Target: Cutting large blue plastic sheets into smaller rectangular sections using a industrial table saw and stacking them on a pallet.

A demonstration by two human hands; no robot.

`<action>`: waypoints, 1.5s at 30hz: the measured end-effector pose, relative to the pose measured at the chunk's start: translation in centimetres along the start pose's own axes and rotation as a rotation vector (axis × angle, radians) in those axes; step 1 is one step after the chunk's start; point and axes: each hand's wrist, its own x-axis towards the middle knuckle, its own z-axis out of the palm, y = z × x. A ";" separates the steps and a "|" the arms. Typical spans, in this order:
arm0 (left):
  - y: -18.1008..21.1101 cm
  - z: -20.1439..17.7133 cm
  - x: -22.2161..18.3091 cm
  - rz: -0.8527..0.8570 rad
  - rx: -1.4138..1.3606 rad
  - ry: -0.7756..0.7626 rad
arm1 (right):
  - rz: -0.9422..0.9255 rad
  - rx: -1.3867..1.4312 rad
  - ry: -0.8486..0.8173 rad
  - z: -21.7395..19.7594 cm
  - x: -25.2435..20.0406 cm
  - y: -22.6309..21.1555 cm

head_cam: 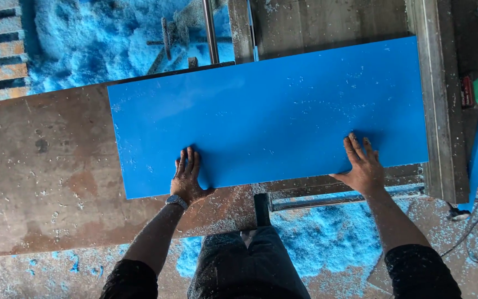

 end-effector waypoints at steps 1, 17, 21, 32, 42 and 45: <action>-0.1 0.2 0.0 0.003 -0.013 0.005 | 0.008 0.003 -0.007 0.0 0.0 0.0; 0.3 -0.2 0.0 -0.011 0.030 -0.005 | 0.034 -0.035 -0.061 0.0 0.0 -0.2; 0.3 -0.1 0.0 -0.010 0.041 -0.008 | 0.031 -0.030 -0.045 0.1 0.0 -0.2; 0.2 0.1 0.1 -0.024 0.045 -0.026 | 0.020 -0.054 -0.011 0.4 -0.1 0.1; -0.1 0.8 0.0 -0.010 0.039 0.007 | -0.003 -0.041 0.038 0.8 -0.4 0.2; -0.2 0.9 0.0 -0.005 0.035 0.017 | 0.000 -0.040 0.017 0.6 -0.2 0.2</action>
